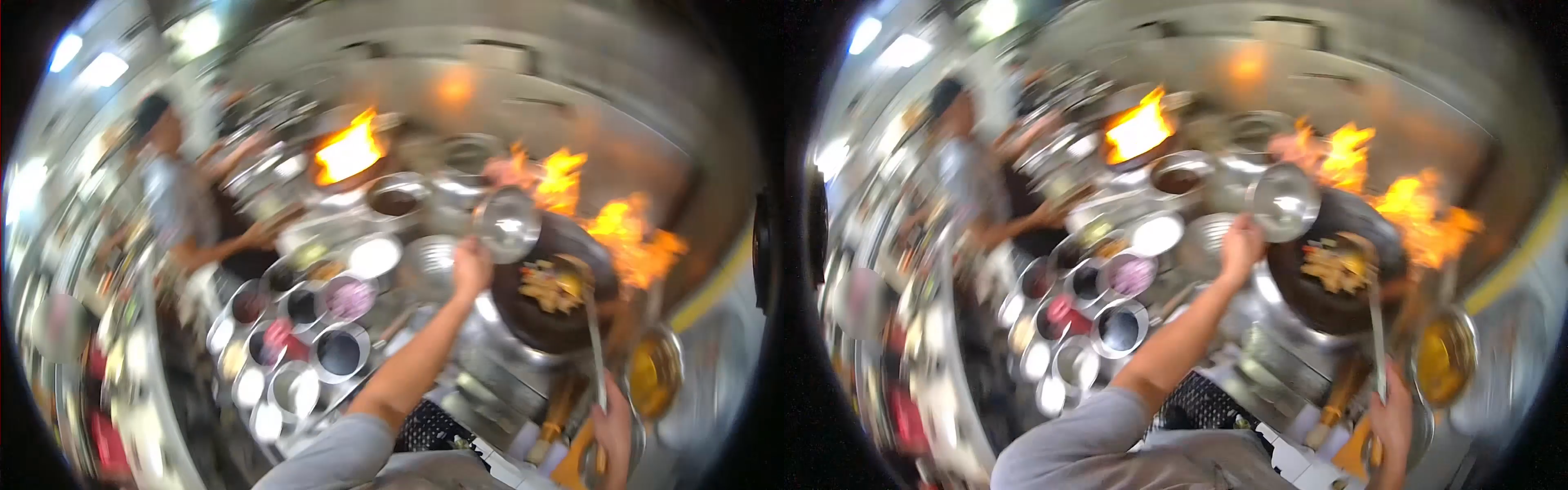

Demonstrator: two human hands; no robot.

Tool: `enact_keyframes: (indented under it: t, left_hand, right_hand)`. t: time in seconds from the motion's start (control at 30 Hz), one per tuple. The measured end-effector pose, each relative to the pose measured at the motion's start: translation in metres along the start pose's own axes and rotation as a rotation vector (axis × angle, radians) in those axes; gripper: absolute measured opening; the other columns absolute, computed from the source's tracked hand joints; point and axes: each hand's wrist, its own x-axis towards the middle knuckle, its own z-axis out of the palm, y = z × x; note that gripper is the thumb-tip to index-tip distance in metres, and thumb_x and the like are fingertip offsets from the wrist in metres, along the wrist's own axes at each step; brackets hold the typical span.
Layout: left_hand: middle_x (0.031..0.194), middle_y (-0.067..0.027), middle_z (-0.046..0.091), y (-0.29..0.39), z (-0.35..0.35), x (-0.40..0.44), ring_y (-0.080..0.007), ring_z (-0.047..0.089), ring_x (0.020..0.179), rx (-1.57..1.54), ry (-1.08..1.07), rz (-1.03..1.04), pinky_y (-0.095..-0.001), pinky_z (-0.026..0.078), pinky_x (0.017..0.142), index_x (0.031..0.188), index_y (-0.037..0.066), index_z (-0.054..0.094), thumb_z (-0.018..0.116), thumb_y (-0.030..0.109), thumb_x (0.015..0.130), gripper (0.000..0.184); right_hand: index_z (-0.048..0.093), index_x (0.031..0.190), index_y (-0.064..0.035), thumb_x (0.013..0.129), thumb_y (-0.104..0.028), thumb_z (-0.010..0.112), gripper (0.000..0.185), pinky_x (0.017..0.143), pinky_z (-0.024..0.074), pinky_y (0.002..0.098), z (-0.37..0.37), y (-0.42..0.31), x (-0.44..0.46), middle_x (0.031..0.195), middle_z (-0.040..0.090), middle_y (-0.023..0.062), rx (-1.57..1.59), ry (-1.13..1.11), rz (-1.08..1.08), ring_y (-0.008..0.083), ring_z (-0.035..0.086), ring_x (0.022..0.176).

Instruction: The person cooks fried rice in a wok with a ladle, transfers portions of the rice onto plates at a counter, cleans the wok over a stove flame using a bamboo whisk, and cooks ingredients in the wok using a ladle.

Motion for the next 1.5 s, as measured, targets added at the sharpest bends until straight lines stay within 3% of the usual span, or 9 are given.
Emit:
enact_keyframes:
  t: [0.07,0.13,0.67,0.77,0.8,0.93,1.17,1.37,1.5]
  left_hand:
    - [0.065,-0.0035,0.056,0.042,-0.005,-0.039,-0.0162,0.061,0.059,0.782,0.347,0.236,-0.0276,0.051,0.054,0.076,0.004,0.053,0.057,0.011,0.088,0.015]
    - [0.071,-0.0059,0.059,0.107,-0.011,-0.099,-0.0166,0.062,0.061,0.261,0.391,0.147,-0.0274,0.053,0.057,0.078,0.003,0.053,0.061,0.011,0.087,0.014]
    - [0.101,-0.0168,0.057,0.256,-0.476,-0.772,-0.0299,0.061,0.086,-0.132,1.646,1.017,-0.0392,0.058,0.072,0.109,-0.007,0.052,0.053,0.004,0.084,0.028]
    - [0.121,-0.022,0.051,0.266,-0.511,-0.831,-0.0333,0.054,0.109,0.791,1.745,0.265,-0.0426,0.05,0.092,0.12,-0.009,0.046,0.044,0.007,0.092,0.032]
    - [0.123,-0.0199,0.051,0.257,-0.55,-0.845,-0.0342,0.051,0.113,0.309,1.194,1.037,-0.0441,0.049,0.093,0.128,-0.007,0.041,0.046,0.007,0.091,0.039]
    - [0.124,-0.0113,0.051,0.309,-0.352,-0.637,-0.029,0.052,0.106,0.137,1.41,0.612,-0.0416,0.048,0.084,0.126,0.002,0.046,0.055,0.033,0.087,0.051]
    - [0.118,-0.0131,0.057,0.188,-0.106,-0.394,-0.0238,0.056,0.106,0.91,0.188,0.157,-0.0324,0.044,0.089,0.114,0.002,0.059,0.066,0.009,0.08,0.035]
    - [0.122,-0.0196,0.054,0.051,0.033,-0.235,-0.0381,0.049,0.113,1.461,-0.58,0.682,-0.0437,0.041,0.093,0.113,0.003,0.061,0.072,0.02,0.077,0.041]
    - [0.104,-0.0193,0.056,-0.027,0.06,-0.166,-0.0382,0.052,0.097,1.637,-0.642,0.736,-0.0436,0.044,0.082,0.102,0.0,0.059,0.067,0.026,0.081,0.034]
  right_hand:
    - [0.039,0.138,-0.001,0.072,0.015,0.044,0.068,0.108,0.0277,0.0321,0.007,0.042,0.01,0.137,0.046,0.0178,0.173,-0.043,-0.052,0.0253,0.04,0.131]
    - [0.053,0.125,-0.0007,0.086,-0.023,0.057,0.046,0.09,0.0462,0.0422,0.014,0.045,0.035,0.112,0.061,0.0245,-0.149,0.028,-0.422,0.0389,0.058,0.102]
    - [0.035,0.139,0.002,0.079,-0.003,0.047,0.062,0.091,0.0466,0.0353,0.075,0.122,0.177,0.129,0.049,0.0183,0.307,0.006,-0.168,0.0237,0.057,0.106]
    - [0.047,0.132,-0.0011,0.075,-0.004,0.047,0.057,0.06,0.0515,0.034,0.086,-0.034,0.071,0.084,0.066,0.0123,-0.02,0.101,-0.087,0.0233,0.062,0.067]
    - [0.053,0.126,-0.0026,0.076,-0.005,0.049,0.05,0.049,0.0474,0.035,0.092,0.053,0.124,0.071,0.061,0.0084,-0.265,0.342,-0.26,0.0187,0.057,0.054]
    - [0.052,0.125,-0.0013,0.074,-0.003,0.058,0.051,0.045,0.0448,0.0292,0.092,0.0,0.093,0.074,0.062,0.0082,0.096,0.214,0.167,0.0142,0.055,0.051]
    - [0.039,0.137,-0.001,0.076,-0.004,0.058,0.063,0.048,0.0457,0.0302,0.081,-0.014,0.041,0.085,0.063,0.0146,0.21,0.126,0.139,0.0152,0.055,0.05]
    - [0.04,0.136,-0.0041,0.077,-0.011,0.058,0.062,0.093,0.043,0.04,0.043,-0.005,0.048,0.113,0.06,0.0243,-0.161,0.259,0.095,0.0381,0.056,0.108]
    - [0.038,0.139,-0.0071,0.082,-0.01,0.058,0.061,0.054,0.049,0.0322,0.02,0.026,0.053,0.085,0.063,0.0114,0.376,0.219,0.154,0.0202,0.06,0.061]
